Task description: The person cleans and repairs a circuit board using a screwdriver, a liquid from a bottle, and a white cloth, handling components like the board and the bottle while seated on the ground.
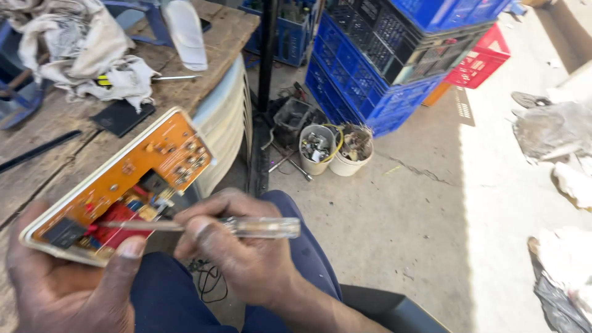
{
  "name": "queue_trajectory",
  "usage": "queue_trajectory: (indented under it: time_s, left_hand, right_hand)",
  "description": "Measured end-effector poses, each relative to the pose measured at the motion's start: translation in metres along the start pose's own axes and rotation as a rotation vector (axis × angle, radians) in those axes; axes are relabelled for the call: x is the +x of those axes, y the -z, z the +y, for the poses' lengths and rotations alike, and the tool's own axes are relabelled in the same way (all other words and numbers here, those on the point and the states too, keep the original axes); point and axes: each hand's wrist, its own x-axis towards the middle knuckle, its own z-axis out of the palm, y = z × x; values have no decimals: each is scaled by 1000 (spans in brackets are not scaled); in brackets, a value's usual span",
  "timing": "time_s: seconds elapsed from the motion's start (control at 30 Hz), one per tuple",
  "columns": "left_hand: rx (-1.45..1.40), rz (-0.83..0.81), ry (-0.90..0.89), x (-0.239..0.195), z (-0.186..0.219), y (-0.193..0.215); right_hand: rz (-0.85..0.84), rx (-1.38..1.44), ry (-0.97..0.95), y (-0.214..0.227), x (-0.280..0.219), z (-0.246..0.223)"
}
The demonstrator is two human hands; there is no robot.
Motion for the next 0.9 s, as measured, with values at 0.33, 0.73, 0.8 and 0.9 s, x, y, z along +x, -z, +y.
queue_trajectory:
  time_s: [0.33,0.73,0.8,0.9]
  left_hand:
    - [-374,-421,211,-6,41,-74]
    - [-224,-630,165,-8,65,-97]
    - [-231,-634,161,-7,68,-98]
    - [-286,-614,159,-7,65,-99]
  right_hand:
    - [225,-35,415,85,-32,-34]
    - [364,-100,476,119,-53,-48]
    - [350,-86,467,117,-52,-51]
    - [325,-118,466,112,-51,-52]
